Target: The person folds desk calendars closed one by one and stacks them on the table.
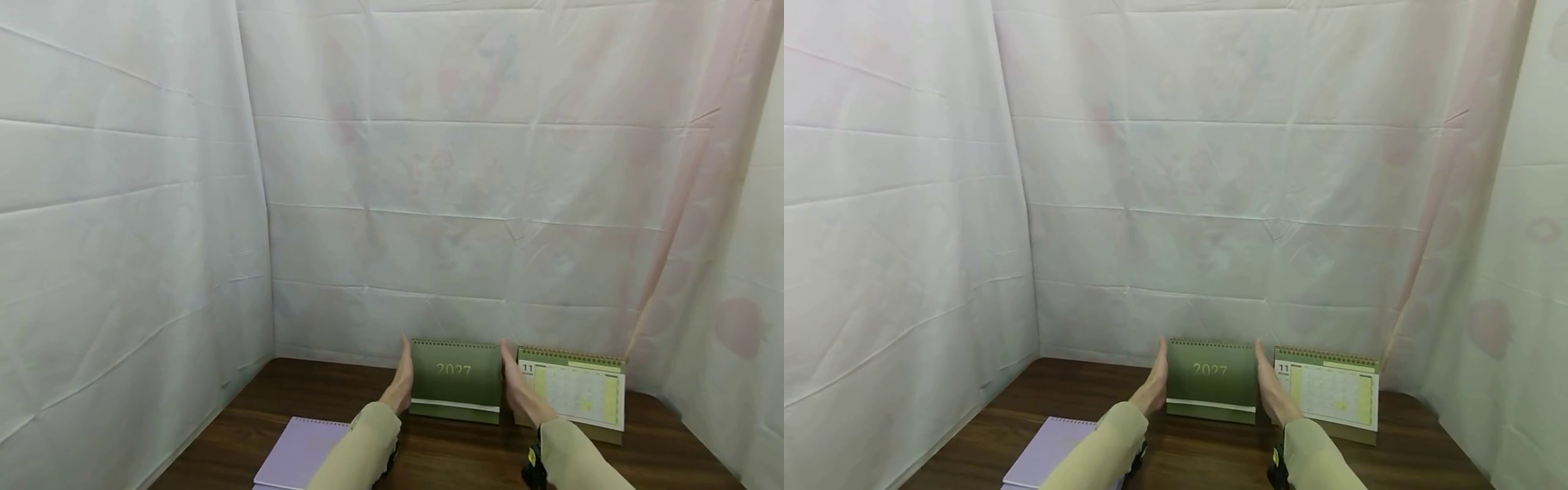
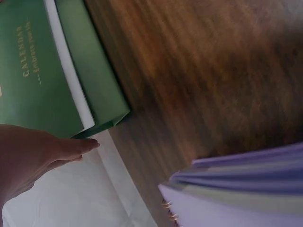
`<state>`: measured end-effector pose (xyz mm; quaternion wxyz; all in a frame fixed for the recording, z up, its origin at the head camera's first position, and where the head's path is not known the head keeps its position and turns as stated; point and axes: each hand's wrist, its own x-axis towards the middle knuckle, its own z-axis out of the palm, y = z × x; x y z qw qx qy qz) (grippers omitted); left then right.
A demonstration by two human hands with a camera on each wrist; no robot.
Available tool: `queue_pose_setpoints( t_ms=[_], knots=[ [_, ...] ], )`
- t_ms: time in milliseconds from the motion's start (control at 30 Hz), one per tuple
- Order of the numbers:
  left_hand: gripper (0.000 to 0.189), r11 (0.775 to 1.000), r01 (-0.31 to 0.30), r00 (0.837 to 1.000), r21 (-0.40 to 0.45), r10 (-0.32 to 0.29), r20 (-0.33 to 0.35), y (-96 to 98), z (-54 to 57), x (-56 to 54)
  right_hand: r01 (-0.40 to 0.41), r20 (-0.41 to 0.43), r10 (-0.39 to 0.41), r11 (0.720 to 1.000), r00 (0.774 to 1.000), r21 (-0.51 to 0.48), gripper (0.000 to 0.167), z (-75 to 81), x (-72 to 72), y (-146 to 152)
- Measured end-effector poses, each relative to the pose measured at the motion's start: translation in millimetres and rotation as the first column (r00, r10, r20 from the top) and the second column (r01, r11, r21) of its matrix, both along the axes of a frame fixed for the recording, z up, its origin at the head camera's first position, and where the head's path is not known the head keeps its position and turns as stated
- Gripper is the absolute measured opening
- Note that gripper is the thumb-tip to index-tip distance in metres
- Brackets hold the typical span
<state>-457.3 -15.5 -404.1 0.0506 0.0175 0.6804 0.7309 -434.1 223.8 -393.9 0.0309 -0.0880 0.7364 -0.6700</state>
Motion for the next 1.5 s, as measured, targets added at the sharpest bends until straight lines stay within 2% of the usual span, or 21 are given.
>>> queue_pose_setpoints(
  t_ms=[100,233,467,733,900,1100,1500],
  knots=[
    [0.099,1.000,-0.017,1.000,-0.002,0.017,0.013,0.7,-5.8,0.9,-0.019,0.015,0.019,1.000,1.000,-0.019,0.076,-4.4,-0.6,-4],
    [0.101,1.000,-0.025,1.000,0.015,0.025,-0.003,0.8,-8.9,-0.4,-0.027,0.030,0.028,0.999,0.999,-0.033,0.072,-8.0,-0.1,-5],
    [0.094,1.000,-0.012,1.000,0.006,0.012,0.016,-0.2,-7.1,4.6,-0.001,0.055,0.004,0.998,0.998,-0.059,0.075,-9.0,0.2,-5],
    [0.095,0.999,-0.004,1.000,0.036,0.004,0.008,-2.7,-7.4,6.5,0.012,0.075,-0.006,0.996,0.997,-0.087,0.083,-4.9,3.0,-7],
    [0.090,0.999,0.015,1.000,0.043,-0.015,-0.007,-2.6,-3.9,13.2,0.020,0.080,-0.012,0.994,0.997,-0.107,0.085,-1.2,9.6,-6],
    [0.093,0.999,-0.002,1.000,0.047,0.001,0.011,-0.5,1.6,22.1,0.028,0.094,-0.018,0.994,0.995,-0.108,0.086,4.1,20.8,-2],
    [0.093,0.998,0.034,0.999,0.060,-0.036,0.034,-0.3,16.3,45.0,-0.010,0.146,0.034,0.987,0.989,-0.161,0.088,16.6,43.2,2]
  ],
)
